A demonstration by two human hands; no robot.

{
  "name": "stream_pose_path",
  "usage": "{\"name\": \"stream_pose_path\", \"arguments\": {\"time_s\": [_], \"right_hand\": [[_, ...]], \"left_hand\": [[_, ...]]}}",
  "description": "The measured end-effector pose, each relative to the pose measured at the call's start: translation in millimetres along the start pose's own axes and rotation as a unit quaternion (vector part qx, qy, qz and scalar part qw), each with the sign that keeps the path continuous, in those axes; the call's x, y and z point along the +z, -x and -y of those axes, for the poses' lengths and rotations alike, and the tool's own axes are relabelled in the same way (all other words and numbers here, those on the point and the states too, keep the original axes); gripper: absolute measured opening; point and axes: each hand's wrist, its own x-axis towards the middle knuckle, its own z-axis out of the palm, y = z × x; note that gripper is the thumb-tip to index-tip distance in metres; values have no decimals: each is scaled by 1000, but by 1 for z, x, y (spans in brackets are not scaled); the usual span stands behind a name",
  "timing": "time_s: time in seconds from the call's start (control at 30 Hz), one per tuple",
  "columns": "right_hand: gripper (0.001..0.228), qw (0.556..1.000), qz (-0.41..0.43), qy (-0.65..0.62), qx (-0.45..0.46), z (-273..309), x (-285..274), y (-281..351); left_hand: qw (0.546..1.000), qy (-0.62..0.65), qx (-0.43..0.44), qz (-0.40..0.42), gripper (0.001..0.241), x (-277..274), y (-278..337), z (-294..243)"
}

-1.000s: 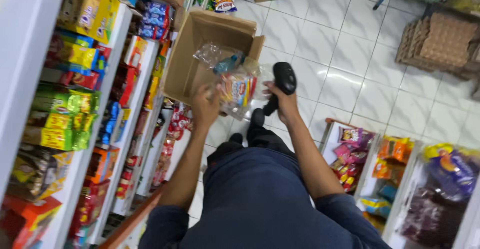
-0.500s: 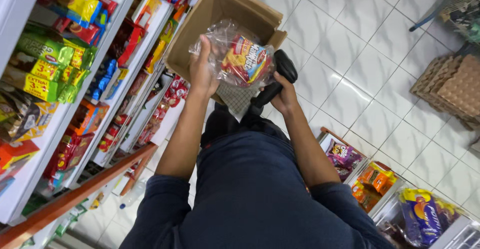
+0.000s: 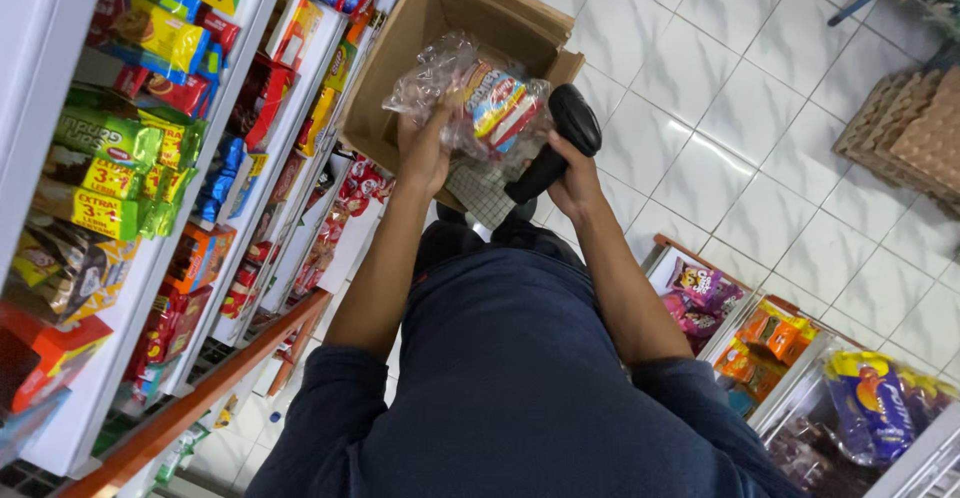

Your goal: The person cleans store shelves by spraying a liquid onto a cloth and wiping the shelf surfaces, then uses a handheld scanner to scan barcodes on packaged snacks while placing them into a cardboard box.

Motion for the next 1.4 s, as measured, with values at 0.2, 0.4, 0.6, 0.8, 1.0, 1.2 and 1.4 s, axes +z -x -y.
{"name": "stream_pose_path", "arguments": {"time_s": [0.2,0.4,0.6,0.8,1.0,1.2,1.4], "right_hand": [[43,989,-76,67,-105,-14,38,18],[38,976,-2,207,-61,-4,59,22],[37,970,-27,239,-32,11,76,19],[33,959,-74,264,-75,22,78,19],[37,962,-61,266,-23,30,62,26],[53,959,-24,278,-49,18,69,25],[59,960,-6,264,-92,17,76,32]], "left_hand": [[992,2,-26,-127,32,-14,-12,15],[965,51,-91,-240,26,-32,-32,37],[973,27,-120,-196,43,-70,-56,64],[963,29,-231,-136,68,-69,-62,53],[972,-8,-222,-77,79,-86,-60,45],[943,210,-254,33,76,-52,-24,8],[962,140,-234,12,38,-89,-44,62]]}}
